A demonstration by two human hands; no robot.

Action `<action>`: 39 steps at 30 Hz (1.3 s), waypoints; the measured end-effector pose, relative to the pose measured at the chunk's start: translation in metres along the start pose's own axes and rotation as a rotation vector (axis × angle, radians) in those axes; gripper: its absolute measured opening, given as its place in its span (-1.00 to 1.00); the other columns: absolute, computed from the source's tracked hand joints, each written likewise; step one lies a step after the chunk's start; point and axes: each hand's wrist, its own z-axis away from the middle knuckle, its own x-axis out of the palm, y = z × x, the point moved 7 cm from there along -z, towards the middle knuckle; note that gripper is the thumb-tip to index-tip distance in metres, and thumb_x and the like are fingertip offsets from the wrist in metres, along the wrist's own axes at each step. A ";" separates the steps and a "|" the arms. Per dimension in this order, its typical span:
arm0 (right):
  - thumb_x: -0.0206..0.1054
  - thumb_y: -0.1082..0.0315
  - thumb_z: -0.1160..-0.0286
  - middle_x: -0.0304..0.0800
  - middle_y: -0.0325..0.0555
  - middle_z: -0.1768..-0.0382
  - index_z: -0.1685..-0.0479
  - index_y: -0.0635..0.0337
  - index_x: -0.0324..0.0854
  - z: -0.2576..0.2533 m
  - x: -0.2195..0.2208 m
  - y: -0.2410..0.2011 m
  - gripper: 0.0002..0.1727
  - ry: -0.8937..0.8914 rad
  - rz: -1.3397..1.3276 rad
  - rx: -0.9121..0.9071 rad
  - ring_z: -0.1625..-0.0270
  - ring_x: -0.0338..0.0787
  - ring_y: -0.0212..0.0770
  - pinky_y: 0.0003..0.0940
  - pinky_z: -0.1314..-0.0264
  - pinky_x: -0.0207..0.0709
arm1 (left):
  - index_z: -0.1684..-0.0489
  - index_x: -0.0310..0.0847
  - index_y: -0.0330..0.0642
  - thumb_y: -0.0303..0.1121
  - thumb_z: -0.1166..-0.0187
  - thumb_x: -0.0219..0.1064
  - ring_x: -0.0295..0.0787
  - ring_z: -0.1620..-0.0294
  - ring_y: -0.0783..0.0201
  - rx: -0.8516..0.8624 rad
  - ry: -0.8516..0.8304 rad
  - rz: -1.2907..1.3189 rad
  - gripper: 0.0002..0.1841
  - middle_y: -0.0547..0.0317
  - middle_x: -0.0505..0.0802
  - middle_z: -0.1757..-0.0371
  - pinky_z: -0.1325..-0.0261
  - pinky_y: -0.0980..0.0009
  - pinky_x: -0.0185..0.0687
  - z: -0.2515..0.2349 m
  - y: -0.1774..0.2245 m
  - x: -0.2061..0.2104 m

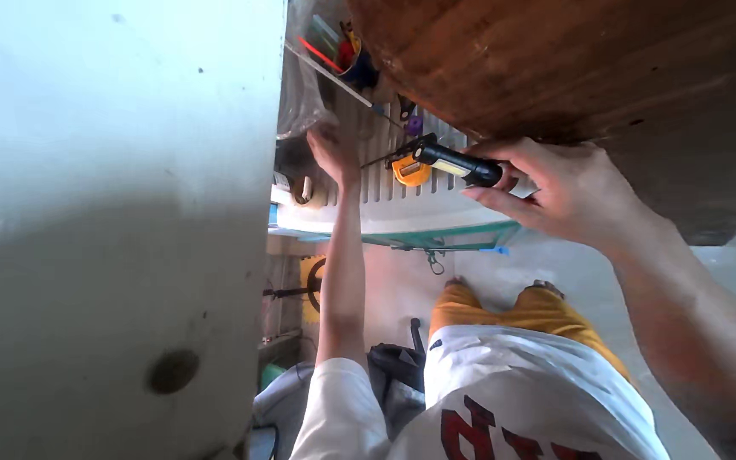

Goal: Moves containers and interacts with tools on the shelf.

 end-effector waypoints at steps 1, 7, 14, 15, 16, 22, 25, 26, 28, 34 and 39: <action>0.31 0.00 -0.67 0.82 -0.18 0.22 -0.52 0.05 0.55 0.000 0.000 0.000 -0.47 -0.003 0.000 -0.002 0.35 0.79 -0.30 -0.32 0.37 0.68 | -0.33 0.59 -0.29 -0.50 -0.57 0.24 0.75 -0.27 0.07 0.071 -0.144 -0.102 -0.64 -0.11 0.75 -0.30 -0.31 0.19 0.71 -0.003 -0.001 0.014; 0.27 0.00 -0.69 0.80 -0.20 0.27 -0.51 0.07 0.54 0.003 -0.001 0.000 -0.48 -0.014 -0.015 0.021 0.36 0.79 -0.28 -0.28 0.36 0.68 | -0.42 0.67 -0.02 -0.36 -0.49 0.41 0.42 -0.65 -0.18 0.236 -0.631 -0.460 -0.54 -0.08 0.57 -0.62 -0.56 -0.13 0.50 -0.007 -0.047 0.062; 0.28 0.03 -0.70 0.83 -0.17 0.21 -0.50 0.08 0.56 0.002 0.002 -0.001 -0.50 -0.003 0.036 -0.011 0.35 0.82 -0.24 -0.24 0.36 0.68 | -0.40 0.67 -0.02 -0.25 -0.65 0.31 0.51 -0.61 -0.10 0.376 -0.744 -0.607 -0.63 -0.04 0.62 -0.57 -0.53 -0.07 0.55 -0.017 -0.051 0.069; 0.28 0.04 -0.70 0.84 -0.16 0.20 -0.50 0.08 0.56 0.002 0.002 -0.001 -0.50 0.001 0.044 -0.016 0.35 0.82 -0.24 -0.23 0.36 0.69 | -0.44 0.62 -0.04 -0.27 -0.65 0.30 0.55 -0.58 -0.08 0.361 -0.751 -0.591 -0.61 -0.03 0.65 -0.54 -0.51 -0.08 0.57 -0.019 -0.054 0.067; 0.28 0.04 -0.70 0.84 -0.16 0.20 -0.50 0.08 0.56 0.002 0.002 -0.001 -0.50 0.005 0.051 -0.019 0.36 0.82 -0.23 -0.22 0.36 0.69 | -0.45 0.58 -0.06 -0.35 -0.57 0.34 0.63 -0.50 -0.08 0.335 -0.754 -0.568 -0.57 -0.04 0.69 -0.49 -0.43 -0.12 0.64 -0.020 -0.056 0.065; 0.27 0.07 -0.72 0.87 -0.12 0.25 -0.41 0.11 0.63 -0.001 0.004 -0.004 -0.55 0.070 0.073 -0.041 0.40 0.82 -0.18 -0.20 0.43 0.64 | -0.52 0.55 -0.15 -0.58 -0.36 0.42 0.69 -0.39 -0.25 0.229 -0.746 -0.492 -0.40 -0.20 0.43 -0.70 -0.29 -0.19 0.72 -0.017 -0.061 0.053; 0.27 0.08 -0.71 0.87 -0.13 0.27 -0.43 0.13 0.62 0.000 0.004 -0.004 -0.55 0.072 0.090 -0.055 0.42 0.82 -0.18 -0.20 0.46 0.63 | -0.44 0.63 -0.10 -0.50 -0.48 0.35 0.72 -0.36 -0.19 0.193 -0.688 -0.461 -0.53 -0.17 0.51 -0.65 -0.30 -0.14 0.73 -0.015 -0.057 0.047; 0.27 0.08 -0.71 0.87 -0.14 0.26 -0.45 0.12 0.61 0.000 0.004 -0.003 -0.54 0.063 0.095 -0.051 0.43 0.81 -0.19 -0.21 0.47 0.63 | -0.42 0.64 -0.09 -0.48 -0.47 0.36 0.73 -0.36 -0.16 0.189 -0.669 -0.451 -0.53 -0.15 0.55 -0.62 -0.30 -0.12 0.73 -0.013 -0.057 0.045; 0.28 0.08 -0.71 0.88 -0.13 0.22 -0.45 0.11 0.61 0.000 0.004 -0.002 -0.54 0.065 0.091 -0.055 0.41 0.83 -0.19 -0.21 0.45 0.65 | -0.39 0.66 -0.12 -0.47 -0.48 0.37 0.74 -0.34 -0.15 0.190 -0.654 -0.432 -0.56 -0.16 0.59 -0.57 -0.30 -0.10 0.73 -0.013 -0.055 0.043; 0.29 0.08 -0.69 0.87 -0.17 0.24 -0.47 0.12 0.59 0.001 0.005 -0.002 -0.52 0.052 0.101 -0.044 0.45 0.79 -0.23 -0.26 0.50 0.60 | -0.36 0.70 -0.02 -0.43 -0.56 0.30 0.77 -0.31 -0.11 0.155 -0.612 -0.479 -0.61 -0.13 0.57 -0.60 -0.29 -0.06 0.75 -0.011 -0.060 0.037; 0.29 0.06 -0.70 0.86 -0.16 0.26 -0.47 0.10 0.60 0.002 0.006 -0.001 -0.52 0.055 0.101 -0.039 0.46 0.78 -0.23 -0.26 0.50 0.59 | -0.48 0.61 0.03 -0.45 -0.63 0.20 0.74 -0.33 -0.16 0.136 -0.644 -0.507 -0.56 -0.13 0.51 -0.65 -0.28 -0.13 0.73 -0.006 -0.062 0.032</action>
